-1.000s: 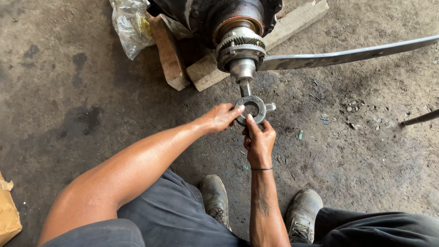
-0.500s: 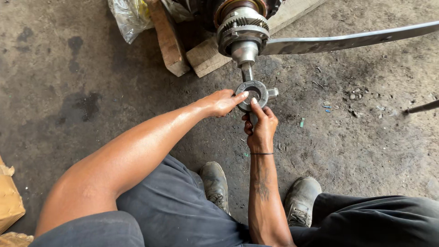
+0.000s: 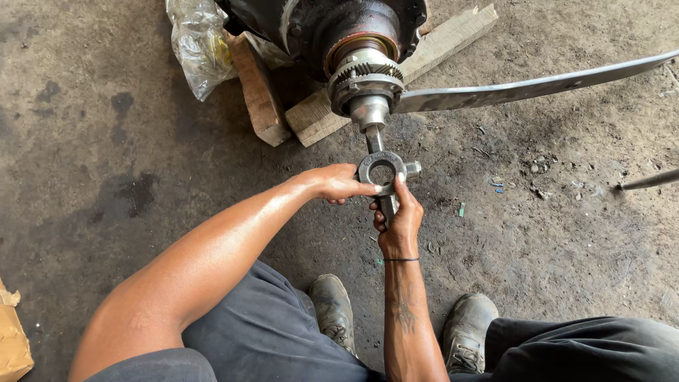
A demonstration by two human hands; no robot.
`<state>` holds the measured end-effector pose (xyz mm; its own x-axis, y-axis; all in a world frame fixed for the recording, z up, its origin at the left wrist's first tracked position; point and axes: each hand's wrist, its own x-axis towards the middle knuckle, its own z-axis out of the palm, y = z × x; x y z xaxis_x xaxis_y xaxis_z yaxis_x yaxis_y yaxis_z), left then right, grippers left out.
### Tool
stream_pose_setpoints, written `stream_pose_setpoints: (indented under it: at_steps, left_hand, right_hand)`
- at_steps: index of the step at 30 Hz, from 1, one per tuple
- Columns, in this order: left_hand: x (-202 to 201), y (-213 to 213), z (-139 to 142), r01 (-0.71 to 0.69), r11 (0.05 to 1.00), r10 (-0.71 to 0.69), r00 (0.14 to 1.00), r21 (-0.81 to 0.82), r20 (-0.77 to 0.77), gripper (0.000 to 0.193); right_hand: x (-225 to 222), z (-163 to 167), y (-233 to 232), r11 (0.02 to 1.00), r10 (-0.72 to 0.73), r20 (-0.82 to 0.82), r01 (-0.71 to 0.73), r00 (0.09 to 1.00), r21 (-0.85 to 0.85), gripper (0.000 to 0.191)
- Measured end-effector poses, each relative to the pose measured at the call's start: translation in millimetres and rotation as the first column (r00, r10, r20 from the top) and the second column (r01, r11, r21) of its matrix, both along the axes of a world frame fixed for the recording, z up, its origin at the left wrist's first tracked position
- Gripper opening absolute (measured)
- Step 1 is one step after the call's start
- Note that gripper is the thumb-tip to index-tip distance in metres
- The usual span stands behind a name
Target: The person uses a socket wrench and a metal rod to loosen and remove a nut from a mechanical part. They then remove a small ring from the shaft and place the tools on the floor.
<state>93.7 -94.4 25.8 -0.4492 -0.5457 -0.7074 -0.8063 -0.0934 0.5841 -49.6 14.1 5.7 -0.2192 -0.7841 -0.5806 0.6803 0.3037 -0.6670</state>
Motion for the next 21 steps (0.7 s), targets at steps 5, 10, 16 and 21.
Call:
stream_pose_setpoints:
  at_steps: [5,10,16,21]
  left_hand:
    - [-1.5,-1.3,2.9,0.052,0.998,-0.05,0.997,-0.027,0.053,0.072]
    - [-1.5,-5.4,-8.0,0.234,0.963,-0.206,0.958,-0.132,0.202,0.093]
    - [-2.7,-6.3,-15.0,0.301,0.931,-0.244,0.934,-0.207,0.262,0.109]
    - [-6.2,-4.1,-1.8,0.342,0.924,-0.305,0.929,-0.171,0.21,0.093]
  right_hand:
    - [0.3,-0.5,-0.2,1.0,0.002,-0.008,-0.002,1.0,0.001,0.042]
    - [-0.7,-0.5,-0.3,1.0,0.005,0.004,-0.005,1.0,0.009,0.042]
    - [-0.6,-0.7,-0.3,1.0,0.003,0.001,-0.003,1.0,0.009,0.041]
    - [-0.9,1.3,-0.8,1.0,0.0,0.008,-0.001,1.0,0.015,0.04]
